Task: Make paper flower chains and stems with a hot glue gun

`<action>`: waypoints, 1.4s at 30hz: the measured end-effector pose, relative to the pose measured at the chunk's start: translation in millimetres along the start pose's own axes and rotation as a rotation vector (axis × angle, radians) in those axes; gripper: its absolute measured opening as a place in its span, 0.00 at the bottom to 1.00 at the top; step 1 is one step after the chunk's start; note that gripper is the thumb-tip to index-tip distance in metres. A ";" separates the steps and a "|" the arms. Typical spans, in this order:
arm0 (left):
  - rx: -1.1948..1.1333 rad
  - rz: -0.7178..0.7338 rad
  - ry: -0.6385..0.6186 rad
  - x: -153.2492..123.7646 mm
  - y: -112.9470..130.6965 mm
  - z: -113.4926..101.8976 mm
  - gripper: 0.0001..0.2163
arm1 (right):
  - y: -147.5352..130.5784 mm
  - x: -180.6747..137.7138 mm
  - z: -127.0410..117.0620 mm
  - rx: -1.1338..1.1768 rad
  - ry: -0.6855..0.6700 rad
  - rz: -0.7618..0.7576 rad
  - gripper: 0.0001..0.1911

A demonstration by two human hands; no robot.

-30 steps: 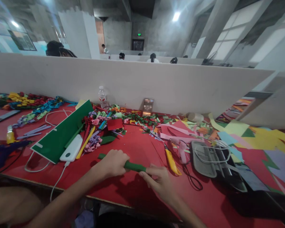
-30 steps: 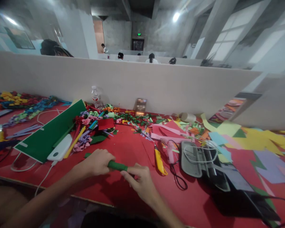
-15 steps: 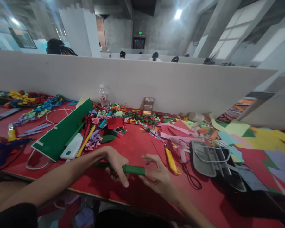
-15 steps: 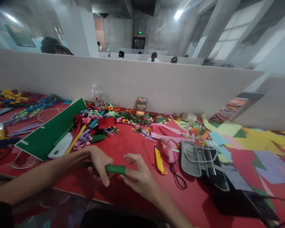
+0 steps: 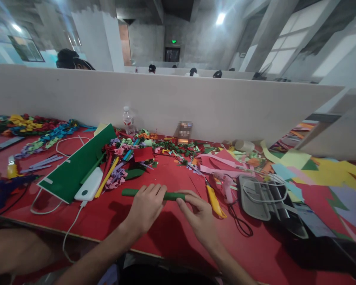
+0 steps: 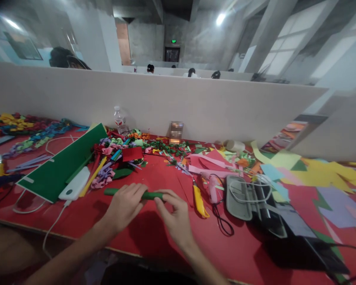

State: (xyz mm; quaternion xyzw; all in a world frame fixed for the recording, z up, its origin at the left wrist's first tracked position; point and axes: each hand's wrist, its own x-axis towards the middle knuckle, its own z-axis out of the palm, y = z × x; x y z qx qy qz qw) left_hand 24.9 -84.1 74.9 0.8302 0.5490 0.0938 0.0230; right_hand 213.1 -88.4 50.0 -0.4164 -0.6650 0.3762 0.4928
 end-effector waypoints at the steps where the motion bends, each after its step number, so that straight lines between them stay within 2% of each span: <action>1: 0.039 -0.043 0.000 0.1 1.8 3.6 0.12 | 0.0 -0.4 2.6 0.010 0.001 0.006 0.11; 3: 0.069 -0.101 -0.020 4.3 0.7 6.1 0.11 | 0.4 -1.3 5.8 0.005 0.001 0.010 0.11; 5: 0.050 -0.099 -0.072 10.4 -4.4 3.3 0.10 | 0.6 -2.0 5.8 -0.027 0.006 -0.012 0.11; 9: -0.035 0.047 -0.216 19.5 -16.1 -6.8 0.06 | -0.1 -1.4 -4.0 -0.163 -0.051 -0.151 0.10; 12: -0.151 0.149 -0.337 25.3 -21.9 -11.5 0.12 | -0.1 0.7 -16.6 -0.271 -0.179 -0.302 0.08; 14: -0.273 0.211 -0.495 30.7 -24.5 -14.1 0.17 | -0.1 2.8 -25.2 -0.329 -0.258 -0.411 0.07; 17: -0.449 0.282 -0.837 40.0 -27.8 -17.1 0.21 | -4.1 6.6 -36.0 -0.434 -0.377 -0.577 0.06; 20: -0.561 0.267 -1.139 47.9 -32.0 -16.0 0.21 | -12.4 11.7 -44.1 -0.570 -0.503 -0.692 0.03; 22: -0.598 0.244 -1.291 51.7 -36.1 -12.3 0.20 | -16.7 15.6 -49.7 -0.658 -0.567 -0.779 0.05; 24: -0.630 0.239 -1.354 53.5 -40.2 -8.2 0.19 | -17.8 18.8 -55.4 -0.721 -0.608 -0.856 0.08; 25: -0.643 0.237 -1.329 53.4 -41.5 -6.6 0.19 | -17.2 19.5 -57.8 -0.733 -0.611 -0.858 0.09; 27: -0.634 0.232 -1.156 50.6 -41.6 -5.6 0.18 | -14.2 18.0 -60.2 -0.687 -0.561 -0.730 0.09; 31: -0.476 0.212 -0.641 35.9 -30.5 -10.4 0.12 | -3.5 3.2 -49.6 -0.283 -0.379 -0.194 0.12; 34: -0.252 0.150 -0.349 24.1 -19.5 -12.6 0.07 | 5.1 -10.0 -32.9 0.101 -0.253 0.097 0.14; 38: 0.100 0.144 -0.132 16.0 -12.7 -4.0 0.07 | 7.0 -20.2 -15.6 0.495 -0.104 0.469 0.21; 42: 0.381 0.279 0.139 13.1 -14.1 13.6 0.09 | 0.4 -22.3 -7.2 0.829 0.010 0.789 0.17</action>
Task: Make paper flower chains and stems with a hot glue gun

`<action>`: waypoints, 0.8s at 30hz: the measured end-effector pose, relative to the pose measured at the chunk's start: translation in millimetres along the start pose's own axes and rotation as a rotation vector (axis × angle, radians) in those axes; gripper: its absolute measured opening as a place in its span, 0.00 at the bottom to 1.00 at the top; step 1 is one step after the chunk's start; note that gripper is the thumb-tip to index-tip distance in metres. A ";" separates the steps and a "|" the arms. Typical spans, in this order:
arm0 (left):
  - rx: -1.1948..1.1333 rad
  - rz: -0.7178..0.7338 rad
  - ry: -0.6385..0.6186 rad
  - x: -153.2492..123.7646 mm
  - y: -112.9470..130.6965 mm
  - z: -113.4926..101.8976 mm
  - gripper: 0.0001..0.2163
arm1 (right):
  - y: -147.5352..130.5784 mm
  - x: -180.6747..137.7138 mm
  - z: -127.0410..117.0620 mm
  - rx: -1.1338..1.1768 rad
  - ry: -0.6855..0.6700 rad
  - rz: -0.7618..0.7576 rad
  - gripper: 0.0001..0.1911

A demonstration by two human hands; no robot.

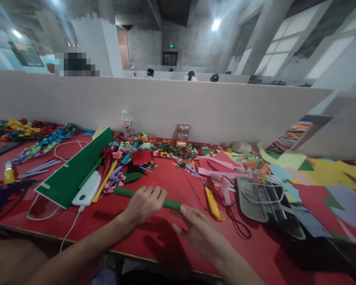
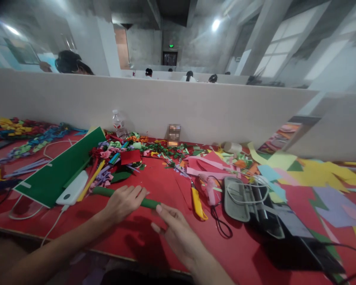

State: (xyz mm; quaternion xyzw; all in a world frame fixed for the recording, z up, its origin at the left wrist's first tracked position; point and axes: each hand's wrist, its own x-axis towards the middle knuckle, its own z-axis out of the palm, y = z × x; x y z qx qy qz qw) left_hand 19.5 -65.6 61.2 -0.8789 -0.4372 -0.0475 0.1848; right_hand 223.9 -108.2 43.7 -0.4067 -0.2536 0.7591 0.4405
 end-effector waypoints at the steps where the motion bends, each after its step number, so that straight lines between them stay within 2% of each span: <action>1: 0.044 0.026 0.059 -0.9 0.7 3.4 0.10 | 0.5 0.1 1.9 0.045 0.023 0.025 0.16; 3: 0.072 0.065 0.110 -1.6 0.7 7.1 0.10 | 1.4 1.8 4.7 0.053 0.042 0.004 0.16; 5: 0.030 0.073 0.060 -0.4 -1.5 5.4 0.09 | 1.4 4.3 6.1 -0.044 0.017 -0.078 0.17; 9: -0.240 0.053 -0.198 5.4 -9.8 -9.7 0.05 | -5.9 4.3 5.6 -0.509 -0.124 -0.307 0.15; 13: -0.509 0.017 -0.386 8.6 -18.2 -25.3 0.09 | -21.5 -2.0 0.8 -0.932 -0.238 -0.557 0.12; 16: -0.800 0.114 -0.522 9.9 -24.8 -28.6 0.12 | -35.4 -2.9 -4.5 -1.241 -0.375 -0.737 0.11; 19: -1.085 0.211 -0.776 14.0 -31.5 -24.4 0.13 | -47.4 0.5 -7.8 -1.469 -0.540 -0.889 0.11; 22: -1.213 0.205 -1.027 20.5 -36.7 -16.7 0.17 | -50.6 5.1 -7.7 -1.519 -0.607 -0.877 0.12; 24: -1.255 0.177 -1.094 24.0 -38.9 -13.2 0.17 | -45.8 7.6 -7.4 -1.448 -0.555 -0.807 0.12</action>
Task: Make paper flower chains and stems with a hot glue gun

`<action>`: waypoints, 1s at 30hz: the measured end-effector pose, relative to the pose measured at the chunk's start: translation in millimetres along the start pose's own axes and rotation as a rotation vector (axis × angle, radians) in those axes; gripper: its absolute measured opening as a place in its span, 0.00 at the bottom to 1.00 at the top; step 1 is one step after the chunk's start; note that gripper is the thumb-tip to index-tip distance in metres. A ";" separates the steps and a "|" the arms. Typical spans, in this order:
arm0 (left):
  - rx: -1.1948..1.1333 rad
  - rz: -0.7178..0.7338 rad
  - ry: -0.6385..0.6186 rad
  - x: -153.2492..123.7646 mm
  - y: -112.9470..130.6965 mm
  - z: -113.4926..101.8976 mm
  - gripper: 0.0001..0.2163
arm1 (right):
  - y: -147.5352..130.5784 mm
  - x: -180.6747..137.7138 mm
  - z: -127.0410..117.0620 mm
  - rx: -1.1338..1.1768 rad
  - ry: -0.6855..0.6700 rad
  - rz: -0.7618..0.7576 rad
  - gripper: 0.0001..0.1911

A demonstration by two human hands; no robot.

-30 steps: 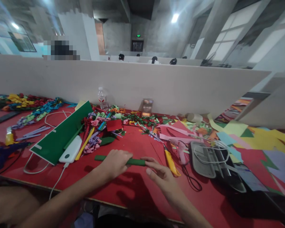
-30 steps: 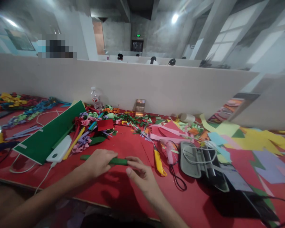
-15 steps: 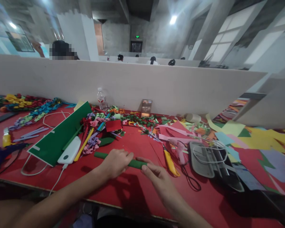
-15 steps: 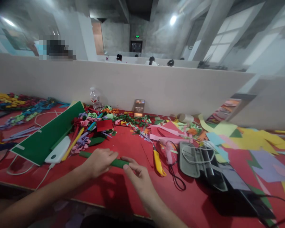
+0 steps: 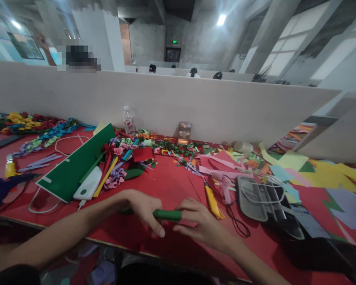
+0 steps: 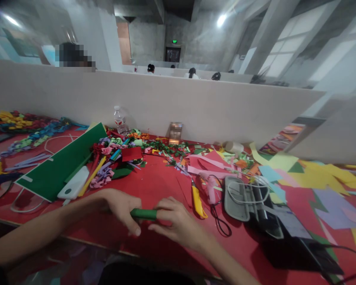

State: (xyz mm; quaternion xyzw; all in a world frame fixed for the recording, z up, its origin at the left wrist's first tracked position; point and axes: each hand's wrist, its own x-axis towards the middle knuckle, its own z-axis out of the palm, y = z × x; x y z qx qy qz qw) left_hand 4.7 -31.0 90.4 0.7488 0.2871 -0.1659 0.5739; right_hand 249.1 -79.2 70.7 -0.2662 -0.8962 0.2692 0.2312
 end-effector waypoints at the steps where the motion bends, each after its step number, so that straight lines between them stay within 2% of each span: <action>1: -0.018 -0.004 0.004 0.3 -0.1 -0.9 0.17 | 0.7 0.1 4.2 0.053 0.039 0.063 0.12; 3: -0.022 0.018 0.058 -1.2 2.7 1.4 0.15 | 1.8 -0.4 13.9 0.171 0.149 0.218 0.16; 4: 0.008 0.038 0.135 -2.8 5.4 5.1 0.14 | 2.1 -0.6 18.7 0.232 0.206 0.292 0.19; 5: 0.067 0.054 0.249 -4.5 8.9 10.4 0.12 | 2.2 -0.6 23.1 0.287 0.255 0.353 0.21; 7: 0.235 0.051 0.553 -6.5 16.5 24.7 0.12 | 1.4 0.5 30.2 0.375 0.326 0.422 0.24; 9: 0.397 -0.049 0.820 -4.2 22.0 39.8 0.14 | -0.4 2.6 35.3 0.427 0.369 0.444 0.25; 11: 0.493 -0.208 0.933 2.1 23.6 50.5 0.12 | -2.4 4.9 39.4 0.455 0.401 0.449 0.24; 14: 0.569 -0.395 0.954 12.8 20.7 54.1 0.08 | -4.3 6.2 42.9 0.482 0.419 0.445 0.24; 17: 0.614 -0.463 0.970 16.6 16.8 48.8 0.14 | -6.1 4.9 39.1 0.558 0.351 0.429 0.24; 19: 0.632 -0.454 0.990 15.4 14.3 44.8 0.18 | -8.7 3.2 32.0 0.617 0.279 0.425 0.26; 22: 0.671 -0.379 1.019 12.5 9.3 40.9 0.18 | -13.2 0.3 20.7 0.625 0.191 0.430 0.29; 27: 0.783 -0.274 1.066 11.6 1.5 40.3 0.08 | -13.6 -2.3 17.2 0.486 0.310 0.400 0.20; 30: 0.777 -0.237 1.063 10.8 1.2 41.4 0.07 | -10.7 -1.7 19.7 0.471 0.309 0.367 0.16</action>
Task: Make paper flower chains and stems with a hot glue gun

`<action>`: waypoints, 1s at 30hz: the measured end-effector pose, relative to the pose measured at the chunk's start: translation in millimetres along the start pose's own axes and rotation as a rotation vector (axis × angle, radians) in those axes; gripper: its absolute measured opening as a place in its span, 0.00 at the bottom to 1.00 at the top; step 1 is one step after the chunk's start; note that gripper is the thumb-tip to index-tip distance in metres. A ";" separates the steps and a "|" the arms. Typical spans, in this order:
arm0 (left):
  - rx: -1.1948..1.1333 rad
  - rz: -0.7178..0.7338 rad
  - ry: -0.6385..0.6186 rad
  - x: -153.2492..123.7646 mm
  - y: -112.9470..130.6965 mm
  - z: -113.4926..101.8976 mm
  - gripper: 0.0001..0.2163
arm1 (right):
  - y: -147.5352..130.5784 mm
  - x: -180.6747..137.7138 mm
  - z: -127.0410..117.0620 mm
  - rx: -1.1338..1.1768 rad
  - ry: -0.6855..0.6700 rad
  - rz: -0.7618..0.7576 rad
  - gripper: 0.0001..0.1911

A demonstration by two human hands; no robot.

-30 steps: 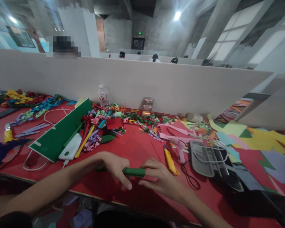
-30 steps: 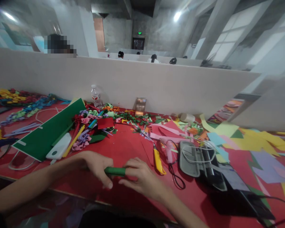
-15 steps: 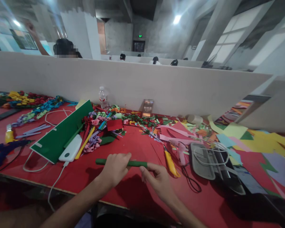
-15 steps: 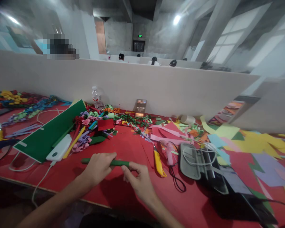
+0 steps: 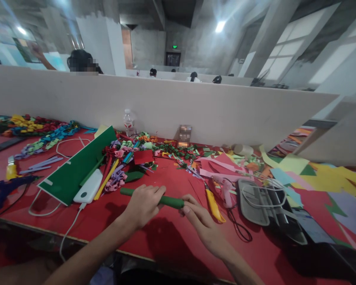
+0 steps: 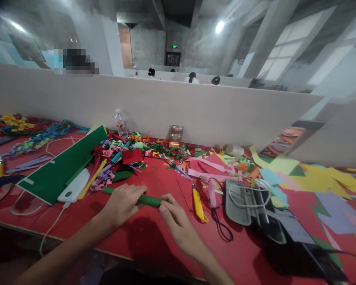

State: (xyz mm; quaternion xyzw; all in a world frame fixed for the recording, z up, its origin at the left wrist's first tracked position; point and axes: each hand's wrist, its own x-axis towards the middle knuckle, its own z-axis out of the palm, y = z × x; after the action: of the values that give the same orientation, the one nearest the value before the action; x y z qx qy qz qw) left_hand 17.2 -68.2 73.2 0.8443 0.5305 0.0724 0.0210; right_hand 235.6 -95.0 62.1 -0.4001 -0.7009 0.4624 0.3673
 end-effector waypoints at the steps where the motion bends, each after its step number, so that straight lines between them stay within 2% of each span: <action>1: -0.008 0.009 0.000 -0.5 0.1 -0.7 0.07 | 1.0 0.6 0.3 -0.004 -0.006 -0.007 0.16; 5: -0.006 0.046 -0.010 -1.6 0.1 -3.9 0.11 | 3.7 2.2 1.0 -0.014 0.016 -0.035 0.17; 17: -0.005 0.084 -0.050 2.5 3.1 -3.2 0.11 | 9.6 6.8 4.6 0.013 0.047 0.010 0.22; 24: -0.019 0.063 -0.029 2.9 0.0 -7.3 0.14 | 24.4 -8.2 7.8 0.102 0.181 0.167 0.25; 30: -0.028 0.014 -0.059 3.2 -8.8 -13.9 0.17 | 29.6 -8.3 8.1 0.049 0.264 0.020 0.21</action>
State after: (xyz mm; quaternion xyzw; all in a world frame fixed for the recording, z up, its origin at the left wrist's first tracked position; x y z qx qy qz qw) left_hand 8.7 -62.1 86.3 0.8495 0.5225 0.0552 0.0480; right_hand 238.4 -97.8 30.5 -0.4554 -0.6310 0.4264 0.4612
